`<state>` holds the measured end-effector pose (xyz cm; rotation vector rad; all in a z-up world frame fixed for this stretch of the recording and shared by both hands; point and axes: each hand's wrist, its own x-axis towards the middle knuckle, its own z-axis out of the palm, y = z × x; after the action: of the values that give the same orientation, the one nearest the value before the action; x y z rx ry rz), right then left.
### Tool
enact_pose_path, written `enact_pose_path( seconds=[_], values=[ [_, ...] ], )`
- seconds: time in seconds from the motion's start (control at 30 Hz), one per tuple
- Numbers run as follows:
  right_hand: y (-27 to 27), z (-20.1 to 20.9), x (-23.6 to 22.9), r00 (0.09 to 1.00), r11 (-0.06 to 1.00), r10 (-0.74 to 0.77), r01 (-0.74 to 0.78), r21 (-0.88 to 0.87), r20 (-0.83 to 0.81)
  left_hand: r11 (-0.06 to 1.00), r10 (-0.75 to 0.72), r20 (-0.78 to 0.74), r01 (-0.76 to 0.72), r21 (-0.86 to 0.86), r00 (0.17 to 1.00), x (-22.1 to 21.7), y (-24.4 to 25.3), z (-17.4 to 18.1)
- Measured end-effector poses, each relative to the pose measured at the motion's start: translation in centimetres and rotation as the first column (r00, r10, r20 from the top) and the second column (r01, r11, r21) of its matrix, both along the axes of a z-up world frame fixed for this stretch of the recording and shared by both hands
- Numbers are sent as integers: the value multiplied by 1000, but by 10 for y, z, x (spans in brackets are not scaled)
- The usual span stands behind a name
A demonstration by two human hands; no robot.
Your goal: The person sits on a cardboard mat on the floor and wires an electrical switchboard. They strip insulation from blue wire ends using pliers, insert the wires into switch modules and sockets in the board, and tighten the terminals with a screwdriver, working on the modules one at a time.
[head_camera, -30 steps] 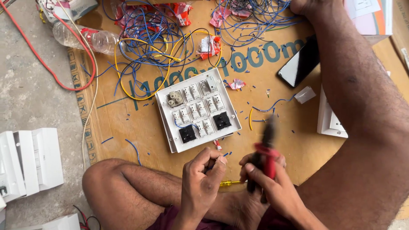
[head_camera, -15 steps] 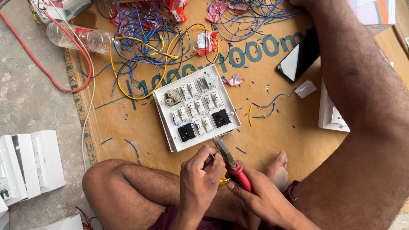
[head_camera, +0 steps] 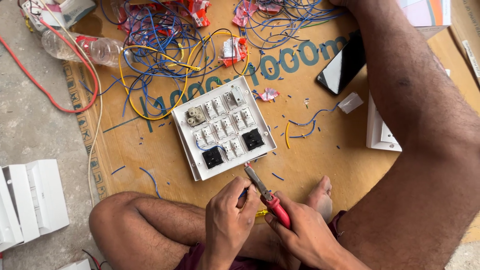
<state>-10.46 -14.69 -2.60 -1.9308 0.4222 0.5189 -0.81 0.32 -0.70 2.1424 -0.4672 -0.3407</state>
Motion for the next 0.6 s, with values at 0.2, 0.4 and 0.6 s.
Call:
enact_pose_path(
  seconds=[0.2,0.4,0.6],
  values=[
    [-10,9,1,997,984,72,-65,165,-39,911,-372,459,221,349,807,4,13,5],
    [-7,4,-2,982,991,122,-112,75,-143,887,-440,494,274,373,750,1,24,-8],
    [-14,-3,-9,966,988,153,-144,-60,210,904,-166,-642,-146,-403,748,-5,36,-7]
  ],
)
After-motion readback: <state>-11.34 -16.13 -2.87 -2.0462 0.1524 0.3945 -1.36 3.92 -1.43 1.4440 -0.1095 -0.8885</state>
